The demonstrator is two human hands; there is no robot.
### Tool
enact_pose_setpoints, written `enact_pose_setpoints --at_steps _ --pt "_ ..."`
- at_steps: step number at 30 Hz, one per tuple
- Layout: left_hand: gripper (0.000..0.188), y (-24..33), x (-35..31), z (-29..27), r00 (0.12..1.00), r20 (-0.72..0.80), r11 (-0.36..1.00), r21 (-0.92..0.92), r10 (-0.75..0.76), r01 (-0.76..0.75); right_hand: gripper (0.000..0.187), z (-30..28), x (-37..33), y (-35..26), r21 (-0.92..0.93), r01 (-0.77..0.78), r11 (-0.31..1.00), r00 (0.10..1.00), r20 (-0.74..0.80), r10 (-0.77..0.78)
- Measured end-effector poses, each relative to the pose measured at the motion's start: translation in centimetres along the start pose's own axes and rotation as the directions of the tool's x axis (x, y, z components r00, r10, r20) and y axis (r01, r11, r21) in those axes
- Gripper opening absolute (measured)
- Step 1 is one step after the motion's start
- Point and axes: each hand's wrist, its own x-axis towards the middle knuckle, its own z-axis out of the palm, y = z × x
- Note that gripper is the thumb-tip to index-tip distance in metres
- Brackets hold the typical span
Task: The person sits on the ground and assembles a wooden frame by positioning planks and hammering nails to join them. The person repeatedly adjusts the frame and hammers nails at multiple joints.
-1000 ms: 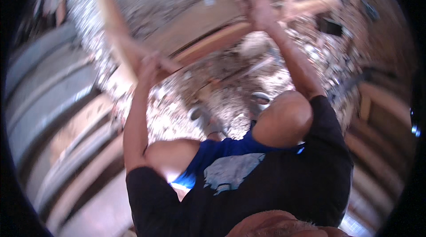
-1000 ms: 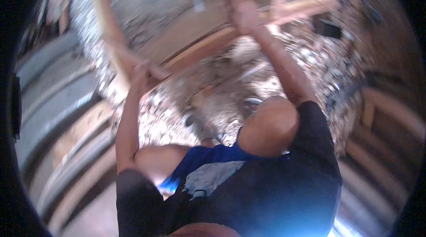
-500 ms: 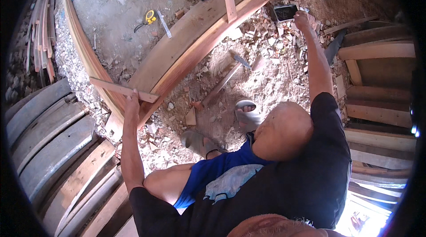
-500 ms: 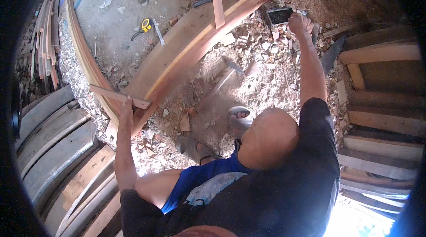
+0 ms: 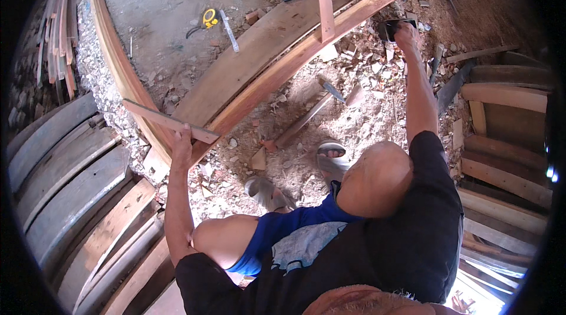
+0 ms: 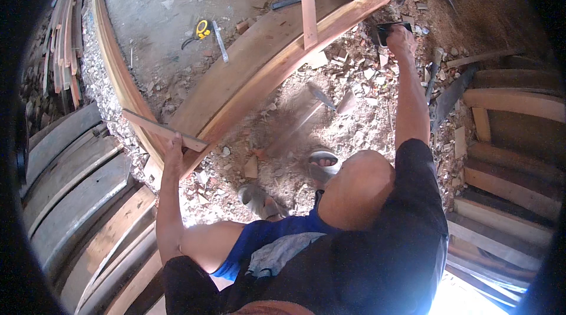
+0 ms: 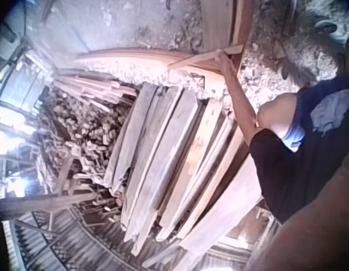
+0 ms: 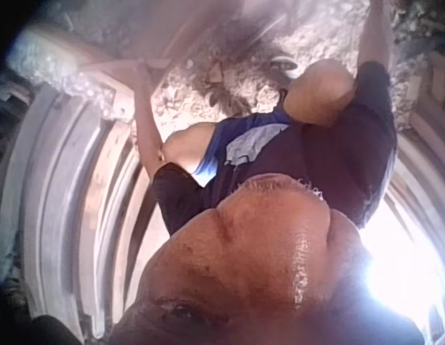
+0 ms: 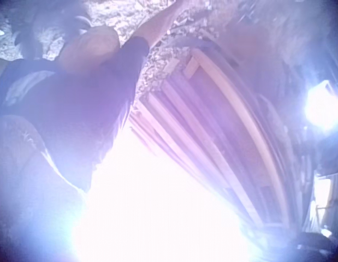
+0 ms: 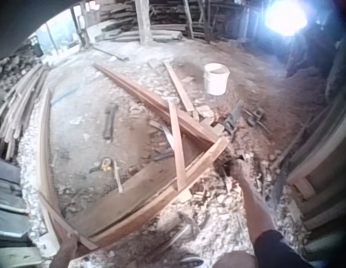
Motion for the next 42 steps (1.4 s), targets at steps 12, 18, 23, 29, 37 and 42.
enact_pose_setpoints --at_steps 12,18,23,29,37,42 --pt "0.054 -0.9 1.0 0.1 0.991 -0.072 0.987 0.12 0.115 -0.105 0.026 -1.7 -0.4 2.1 0.269 -0.011 0.963 0.996 -0.082 0.035" --pt "0.058 -2.9 2.4 -0.5 0.975 -0.111 0.979 0.092 0.194 -0.184 0.028 -2.9 -0.5 3.3 0.383 -0.09 0.919 0.984 -0.107 0.141" --pt "0.059 0.0 0.4 1.6 0.985 -0.113 0.982 0.151 0.13 -0.112 0.035 -2.2 -1.3 4.6 0.401 -0.067 0.914 0.98 -0.147 0.136" --pt "0.054 0.7 1.9 2.9 0.991 -0.06 0.987 0.115 0.121 -0.113 0.028 -4.3 -1.1 8.6 0.679 0.016 0.734 0.98 -0.157 0.124" --pt "0.051 3.7 -3.1 2.6 0.666 -0.288 0.683 0.568 0.688 -0.459 0.023 -17.3 -11.0 -10.3 0.96 -0.03 0.279 0.92 0.135 -0.367" --pt "0.036 4.0 -4.3 4.5 0.474 0.03 0.29 0.757 0.88 -0.586 0.027 -20.6 -13.5 -17.1 0.93 0.055 0.363 0.817 0.168 -0.552"
